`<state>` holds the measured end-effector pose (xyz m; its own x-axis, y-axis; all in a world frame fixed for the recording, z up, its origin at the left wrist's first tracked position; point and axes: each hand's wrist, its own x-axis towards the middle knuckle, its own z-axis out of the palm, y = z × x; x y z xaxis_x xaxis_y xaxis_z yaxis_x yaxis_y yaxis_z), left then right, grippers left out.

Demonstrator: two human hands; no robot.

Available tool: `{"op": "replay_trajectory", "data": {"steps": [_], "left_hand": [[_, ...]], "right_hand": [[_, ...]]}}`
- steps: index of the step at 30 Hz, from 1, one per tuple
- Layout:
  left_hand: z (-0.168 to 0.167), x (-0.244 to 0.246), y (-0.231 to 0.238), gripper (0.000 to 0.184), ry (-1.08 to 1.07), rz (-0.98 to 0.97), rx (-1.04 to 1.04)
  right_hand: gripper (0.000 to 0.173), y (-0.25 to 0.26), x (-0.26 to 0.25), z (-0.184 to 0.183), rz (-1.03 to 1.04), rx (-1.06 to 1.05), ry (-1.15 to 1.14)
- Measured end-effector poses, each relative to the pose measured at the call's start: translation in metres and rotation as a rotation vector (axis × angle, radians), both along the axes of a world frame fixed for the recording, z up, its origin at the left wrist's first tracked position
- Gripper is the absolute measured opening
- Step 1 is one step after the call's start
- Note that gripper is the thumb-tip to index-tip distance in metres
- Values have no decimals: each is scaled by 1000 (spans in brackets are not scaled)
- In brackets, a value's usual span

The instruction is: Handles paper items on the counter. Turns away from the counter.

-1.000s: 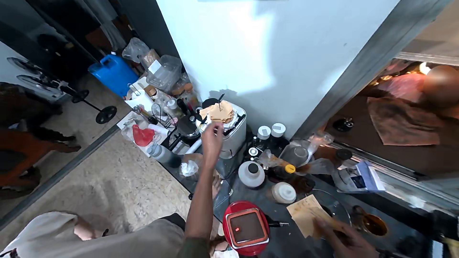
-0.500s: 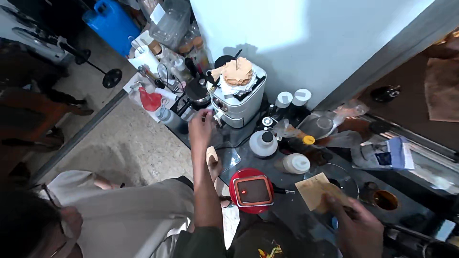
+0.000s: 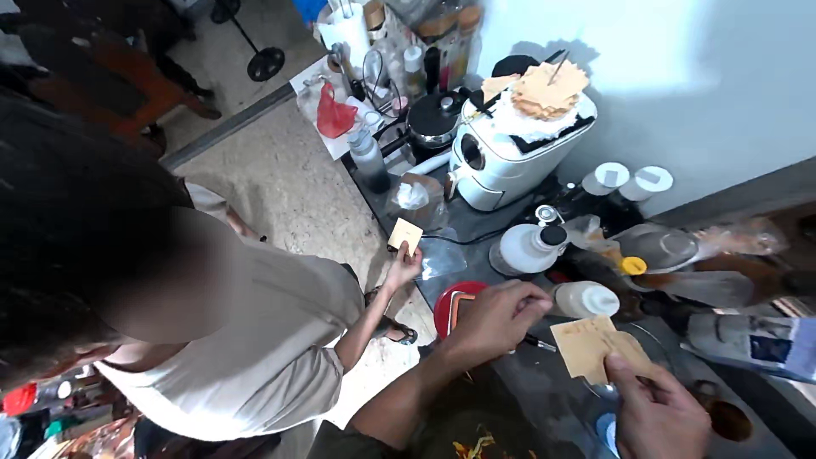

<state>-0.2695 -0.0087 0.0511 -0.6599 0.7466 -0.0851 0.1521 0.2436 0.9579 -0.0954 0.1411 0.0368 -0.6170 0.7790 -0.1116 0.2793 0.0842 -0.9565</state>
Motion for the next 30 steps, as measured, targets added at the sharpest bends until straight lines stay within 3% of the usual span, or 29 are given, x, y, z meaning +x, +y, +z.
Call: {"op": "replay_trajectory", "data": {"steps": [9,18,21,23,25,27,29,30], "left_hand": [[1,16,-6,30,-172,-61,71],[-3,34,10,25,-251,-170,55],[-8,17,-4,25,-42,112,-58],[-31,-20,-28,27,213,338,-221],[-59,-57,-55,36,336,525,-362],[-73,-76,-76,59,301,686,-378],[-70,-86,-91,82,104,724,-263],[-74,-90,-98,81,32,691,-188]], "right_hand": [[9,-11,12,-3,64,30,18],[9,-5,39,0,-19,52,57],[11,-4,60,3,-70,64,28],[12,-4,75,3,-114,62,20],[13,-2,91,-1,-148,50,32],[16,-4,103,-4,-156,24,34],[16,-7,107,-2,-167,28,18],[16,-10,111,0,-173,35,23]]}}
